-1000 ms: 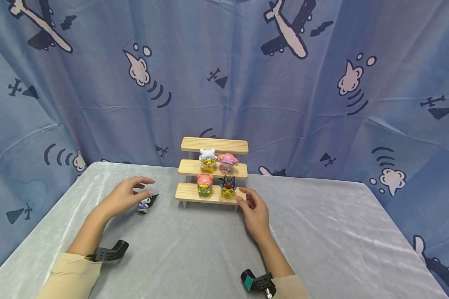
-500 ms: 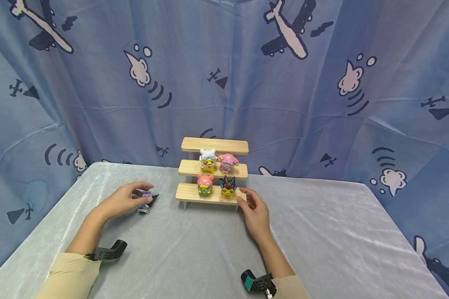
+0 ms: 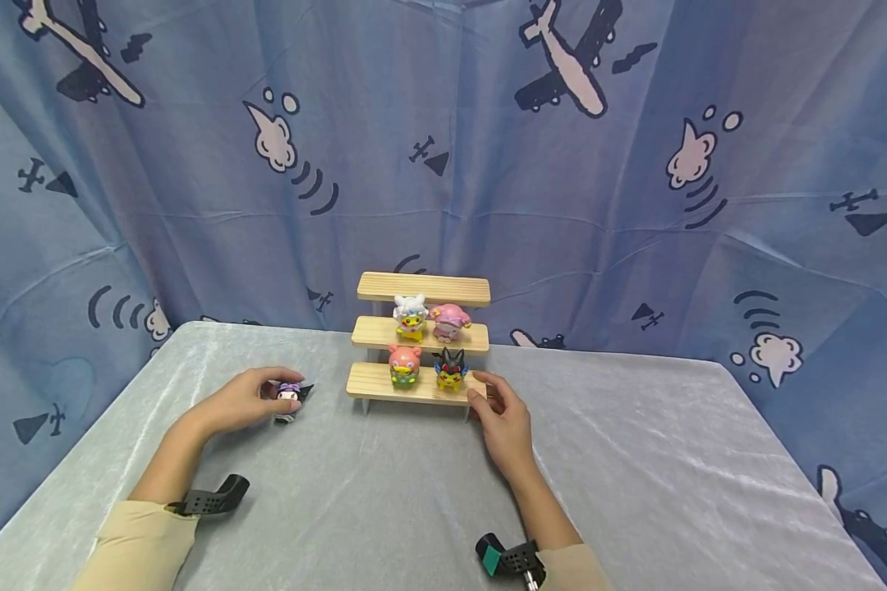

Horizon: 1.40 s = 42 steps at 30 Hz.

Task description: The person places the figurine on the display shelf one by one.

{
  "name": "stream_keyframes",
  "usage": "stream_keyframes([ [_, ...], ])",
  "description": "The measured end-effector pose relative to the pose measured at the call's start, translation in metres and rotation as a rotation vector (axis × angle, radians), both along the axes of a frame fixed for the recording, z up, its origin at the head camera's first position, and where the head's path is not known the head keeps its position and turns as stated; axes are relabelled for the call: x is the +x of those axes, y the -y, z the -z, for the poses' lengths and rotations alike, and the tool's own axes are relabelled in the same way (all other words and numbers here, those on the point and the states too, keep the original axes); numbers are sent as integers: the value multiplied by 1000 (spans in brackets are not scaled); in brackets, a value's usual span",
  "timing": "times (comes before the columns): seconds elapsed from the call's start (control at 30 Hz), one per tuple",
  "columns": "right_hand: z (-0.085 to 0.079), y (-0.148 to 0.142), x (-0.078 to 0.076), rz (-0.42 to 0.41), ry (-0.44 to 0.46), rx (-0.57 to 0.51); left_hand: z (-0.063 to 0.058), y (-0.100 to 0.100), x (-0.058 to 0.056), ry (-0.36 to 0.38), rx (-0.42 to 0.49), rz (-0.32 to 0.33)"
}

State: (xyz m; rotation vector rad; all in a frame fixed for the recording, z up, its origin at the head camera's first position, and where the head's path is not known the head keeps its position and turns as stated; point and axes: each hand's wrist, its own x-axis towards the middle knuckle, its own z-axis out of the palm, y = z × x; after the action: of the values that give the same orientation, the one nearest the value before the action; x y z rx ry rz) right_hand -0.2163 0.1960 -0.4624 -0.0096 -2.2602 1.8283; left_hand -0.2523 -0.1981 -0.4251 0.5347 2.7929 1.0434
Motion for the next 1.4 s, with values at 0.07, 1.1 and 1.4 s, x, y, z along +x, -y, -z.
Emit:
stream_keyframes([
  [0.07,0,0,0,2,1,4,0,0,0,8,4,8],
  [1.1,2,-1,1,3,-2,0,13,-12,-4,-164,135,-186],
  [1.4,1,0,0,-5,-16,-11,24,-21,-6,-299,173,-240],
])
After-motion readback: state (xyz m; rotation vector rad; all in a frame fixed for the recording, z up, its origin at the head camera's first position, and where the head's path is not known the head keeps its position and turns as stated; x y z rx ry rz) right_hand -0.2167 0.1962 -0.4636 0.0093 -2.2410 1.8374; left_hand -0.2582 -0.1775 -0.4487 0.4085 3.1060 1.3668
